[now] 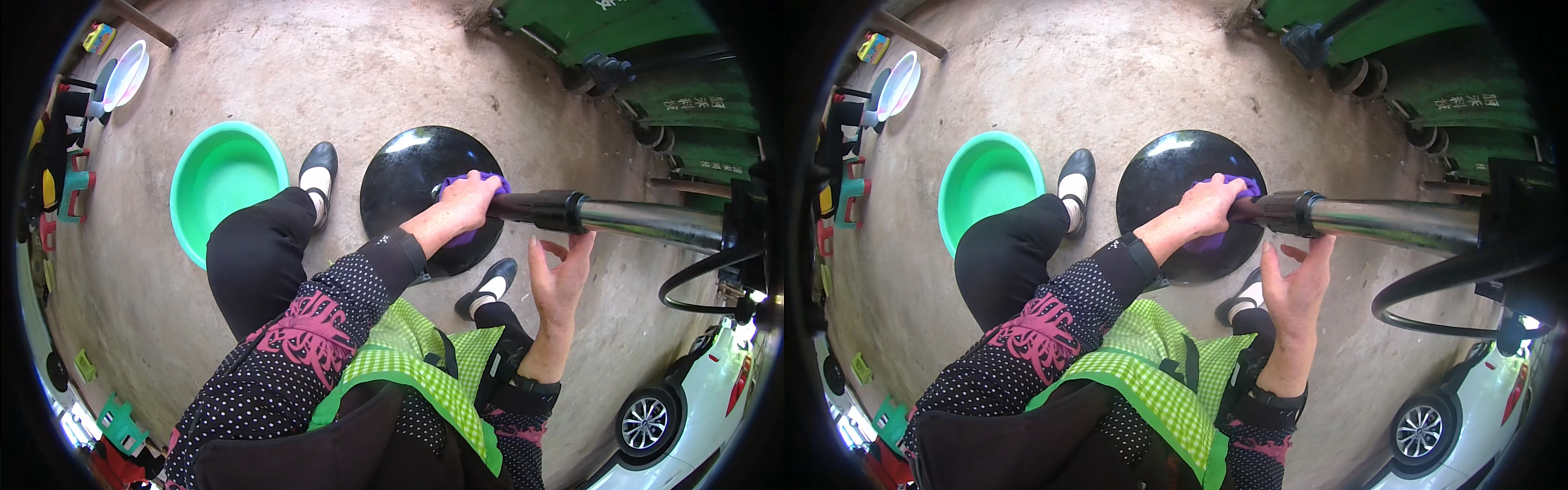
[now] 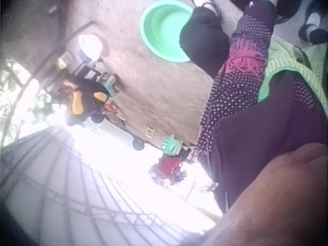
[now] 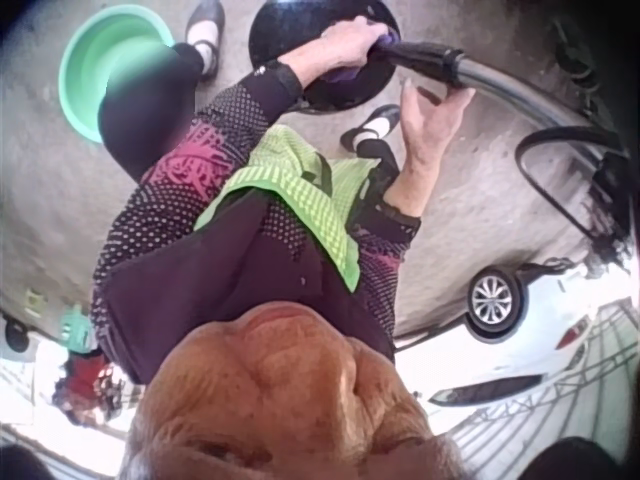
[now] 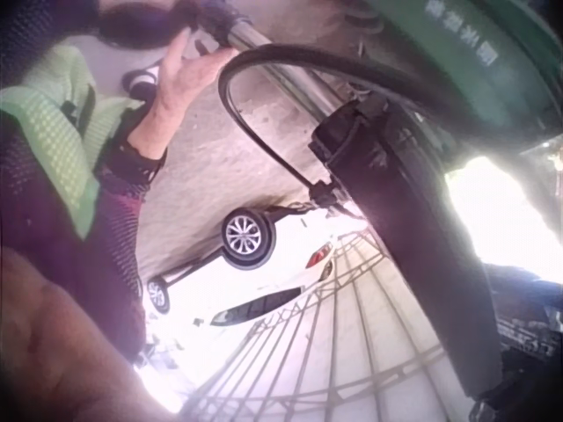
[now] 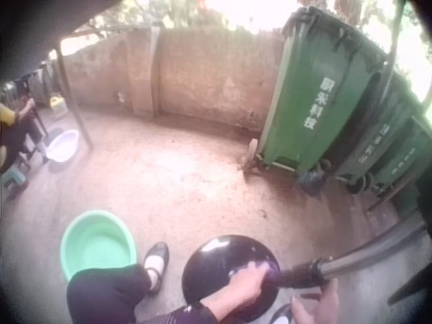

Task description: The person wipes the base and pole of a standing fan with a purple cloth. They repeatedly rub the circular base and the lower pole, occasionally lifting the cloth to reposition it, while a green basin sits nearby.

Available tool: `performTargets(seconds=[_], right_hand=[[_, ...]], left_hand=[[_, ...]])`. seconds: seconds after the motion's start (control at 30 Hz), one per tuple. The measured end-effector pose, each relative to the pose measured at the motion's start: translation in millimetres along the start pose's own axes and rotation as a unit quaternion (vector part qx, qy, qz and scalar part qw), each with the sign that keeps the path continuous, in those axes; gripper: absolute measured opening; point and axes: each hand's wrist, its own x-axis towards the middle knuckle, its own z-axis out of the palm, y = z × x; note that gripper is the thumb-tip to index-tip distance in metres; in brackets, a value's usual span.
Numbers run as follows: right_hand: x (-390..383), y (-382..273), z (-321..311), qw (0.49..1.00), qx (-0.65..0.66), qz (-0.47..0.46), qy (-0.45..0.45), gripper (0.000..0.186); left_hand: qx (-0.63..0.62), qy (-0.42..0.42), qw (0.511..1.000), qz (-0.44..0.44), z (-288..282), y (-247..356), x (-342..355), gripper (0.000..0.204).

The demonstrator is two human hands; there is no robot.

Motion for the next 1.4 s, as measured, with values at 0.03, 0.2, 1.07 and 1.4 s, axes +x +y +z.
performTargets(seconds=[0.03,0.2,1.07,1.4], right_hand=[[-0.3,-0.1,0.8,1.000,0.004,-0.002,0.007,0.078],[1.2,-1.6,1.1,1.000,0.000,0.002,0.003,0.077],[-22.6,12.5,-7.2,0.961,-0.007,0.127,-0.245,0.080],[-74.1,1.8,15.0,0.865,0.439,0.129,-0.206,0.086]], left_hand=[[0.000,-0.008,1.000,-0.021,8.6,-8.8,5.3,0.061],[0.030,-0.018,0.997,-0.066,45.4,-52.8,29.3,0.058],[0.143,0.028,0.989,0.012,-45.6,56.0,-61.2,0.044],[-0.154,-0.148,0.976,0.050,-54.1,62.5,-124.2,0.064]])
